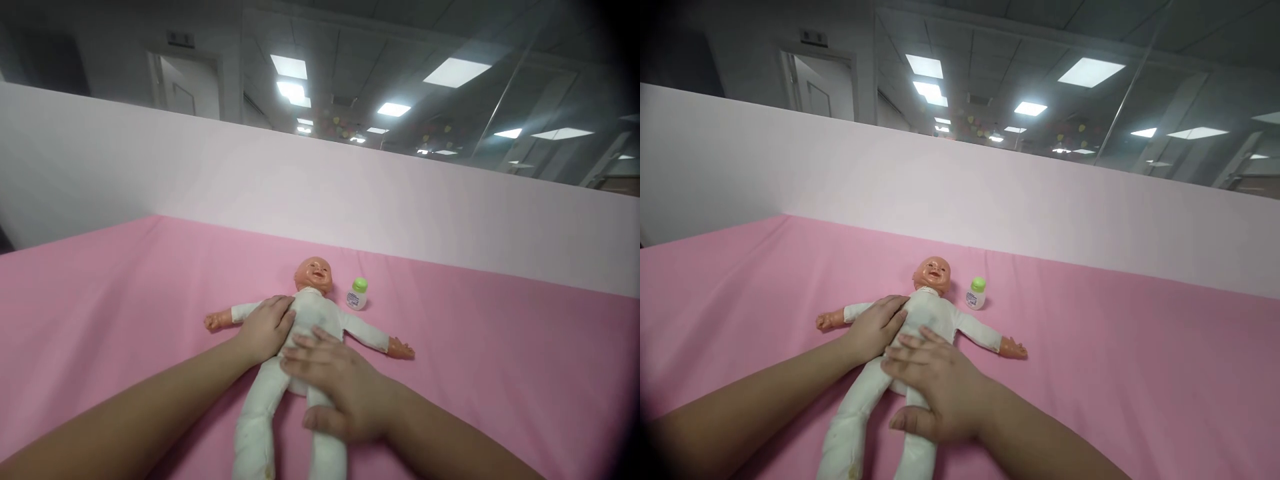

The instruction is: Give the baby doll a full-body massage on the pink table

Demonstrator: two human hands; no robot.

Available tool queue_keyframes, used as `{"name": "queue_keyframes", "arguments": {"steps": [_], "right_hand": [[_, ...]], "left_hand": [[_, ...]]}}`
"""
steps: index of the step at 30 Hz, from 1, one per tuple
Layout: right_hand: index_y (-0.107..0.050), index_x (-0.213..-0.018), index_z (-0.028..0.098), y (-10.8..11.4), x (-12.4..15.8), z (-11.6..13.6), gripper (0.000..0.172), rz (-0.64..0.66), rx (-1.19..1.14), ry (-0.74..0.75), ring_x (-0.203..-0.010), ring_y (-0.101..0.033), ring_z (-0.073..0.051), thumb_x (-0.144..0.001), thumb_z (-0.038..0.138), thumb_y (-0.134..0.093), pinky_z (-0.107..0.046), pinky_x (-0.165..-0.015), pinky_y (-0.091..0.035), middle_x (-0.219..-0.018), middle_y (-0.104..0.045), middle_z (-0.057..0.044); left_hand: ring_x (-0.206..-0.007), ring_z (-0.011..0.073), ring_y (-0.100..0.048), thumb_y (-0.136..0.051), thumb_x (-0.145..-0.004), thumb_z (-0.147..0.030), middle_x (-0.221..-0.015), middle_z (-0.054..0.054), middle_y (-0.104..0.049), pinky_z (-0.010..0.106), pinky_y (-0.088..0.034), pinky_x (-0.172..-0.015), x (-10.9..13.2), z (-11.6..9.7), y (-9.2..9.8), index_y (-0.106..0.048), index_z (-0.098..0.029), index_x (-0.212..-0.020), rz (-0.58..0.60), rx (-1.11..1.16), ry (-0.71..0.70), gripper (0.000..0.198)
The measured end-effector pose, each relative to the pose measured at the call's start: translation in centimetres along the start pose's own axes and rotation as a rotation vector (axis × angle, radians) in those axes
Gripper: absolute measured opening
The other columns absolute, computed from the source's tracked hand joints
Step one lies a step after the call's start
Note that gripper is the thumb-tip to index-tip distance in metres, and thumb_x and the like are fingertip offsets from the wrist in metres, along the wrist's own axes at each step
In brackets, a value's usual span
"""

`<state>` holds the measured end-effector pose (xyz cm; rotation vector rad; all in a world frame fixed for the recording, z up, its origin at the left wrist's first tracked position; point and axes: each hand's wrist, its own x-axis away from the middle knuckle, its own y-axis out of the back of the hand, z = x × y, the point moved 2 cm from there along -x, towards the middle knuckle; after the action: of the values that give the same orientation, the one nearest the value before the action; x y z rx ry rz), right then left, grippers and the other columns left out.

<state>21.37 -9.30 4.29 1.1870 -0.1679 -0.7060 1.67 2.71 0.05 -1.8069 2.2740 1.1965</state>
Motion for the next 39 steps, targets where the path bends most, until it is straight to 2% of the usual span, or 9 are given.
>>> {"name": "queue_keyframes", "arguments": {"steps": [5, 9, 15, 20, 23, 25, 28, 31, 39], "right_hand": [[-0.031, -0.165, 0.030, -0.2, 0.0, -5.8, 0.066, -0.094, 0.005, -0.236, -0.163, -0.015, -0.026, -0.106, 0.059, -0.043, -0.055, -0.134, -0.007, -0.172, -0.024, -0.002], [-0.032, -0.165, 0.026, -0.3, 0.3, -8.7, 0.062, -0.228, -0.018, -0.412, -0.162, -0.019, -0.024, -0.109, 0.050, -0.039, -0.052, -0.133, -0.016, -0.172, -0.024, -0.004], [-0.051, -0.154, 0.026, 0.1, 0.8, -8.3, 0.065, -0.383, -0.007, -0.497, -0.133, -0.060, -0.021, -0.092, 0.009, -0.042, -0.040, -0.116, -0.045, -0.147, -0.062, -0.005], [-0.070, -0.127, 0.022, 0.5, 1.4, -7.5, 0.050, -0.399, 0.045, -0.546, -0.114, -0.066, -0.022, -0.084, 0.009, -0.047, -0.038, -0.102, -0.050, -0.126, -0.072, -0.005], [-0.071, -0.118, 0.022, 0.4, 1.2, -7.5, 0.045, -0.413, 0.051, -0.562, -0.109, -0.065, -0.022, -0.082, 0.009, -0.048, -0.036, -0.098, -0.050, -0.119, -0.072, -0.005], [-0.071, -0.118, 0.022, 0.3, 1.1, -7.6, 0.046, -0.416, 0.057, -0.564, -0.110, -0.065, -0.021, -0.081, 0.008, -0.048, -0.036, -0.099, -0.049, -0.120, -0.072, -0.005], [-0.070, -0.121, 0.022, 0.2, 1.0, -7.9, 0.047, -0.409, 0.057, -0.558, -0.112, -0.064, -0.021, -0.082, 0.008, -0.048, -0.035, -0.100, -0.049, -0.122, -0.071, -0.004], [-0.069, -0.122, 0.022, 0.1, 1.1, -8.2, 0.047, -0.409, 0.056, -0.559, -0.113, -0.064, -0.021, -0.082, 0.008, -0.048, -0.035, -0.100, -0.048, -0.123, -0.071, -0.004], [-0.069, -0.111, 0.019, 0.2, 0.8, -7.9, 0.037, -0.369, 0.061, -0.551, -0.103, -0.063, -0.020, -0.083, 0.008, -0.049, -0.033, -0.093, -0.048, -0.111, -0.071, -0.006]], "left_hand": [[-0.129, 0.0369, -0.056, -0.065, -0.093, -0.048, -0.130, 0.012, -0.070, 0.053, -0.024, -0.127, 0.0, 0.0, 0.2, -0.076, -0.026, -0.122, 0.019, 0.091, 0.042, 0.038], [-0.131, 0.0377, -0.054, -0.069, -0.090, -0.046, -0.130, 0.011, -0.070, 0.053, -0.021, -0.128, -0.1, -0.1, 0.1, -0.076, -0.026, -0.121, 0.025, 0.151, 0.067, 0.038], [-0.121, 0.0382, -0.059, -0.065, -0.092, -0.049, -0.122, 0.011, -0.071, 0.054, -0.033, -0.119, 0.4, -1.1, 0.4, -0.076, -0.027, -0.118, 0.083, 0.071, 0.043, 0.035], [-0.097, 0.0364, -0.062, -0.065, -0.091, -0.054, -0.093, 0.010, -0.070, 0.057, -0.043, -0.104, 1.5, -3.1, 1.2, -0.075, -0.026, -0.097, 0.200, -0.078, -0.007, 0.030], [-0.105, 0.0391, -0.061, -0.067, -0.090, -0.051, -0.103, 0.013, -0.071, 0.060, -0.042, -0.107, 2.5, -5.0, 1.7, -0.076, -0.026, -0.102, 0.206, -0.079, -0.085, 0.029], [-0.114, 0.0409, -0.061, -0.068, -0.089, -0.047, -0.116, 0.014, -0.072, 0.059, -0.041, -0.111, 3.6, -6.7, 1.8, -0.077, -0.027, -0.113, 0.299, 0.033, -0.170, 0.032], [-0.120, 0.0419, -0.064, -0.067, -0.090, -0.045, -0.124, 0.014, -0.073, 0.058, -0.041, -0.116, 6.0, -9.6, 1.5, -0.076, -0.029, -0.123, 0.643, 0.230, -0.271, 0.039], [-0.129, 0.0428, -0.062, -0.070, -0.087, -0.047, -0.137, 0.011, -0.070, 0.060, -0.034, -0.122, 7.4, -11.5, 1.4, -0.073, -0.030, -0.132, 0.763, 0.298, -0.378, 0.048], [-0.154, 0.0389, -0.036, -0.074, -0.088, -0.043, -0.158, 0.003, -0.051, 0.061, -0.004, -0.130, 3.9, -7.8, 1.1, -0.066, -0.035, -0.142, 0.494, 0.276, -0.261, 0.055]]}}
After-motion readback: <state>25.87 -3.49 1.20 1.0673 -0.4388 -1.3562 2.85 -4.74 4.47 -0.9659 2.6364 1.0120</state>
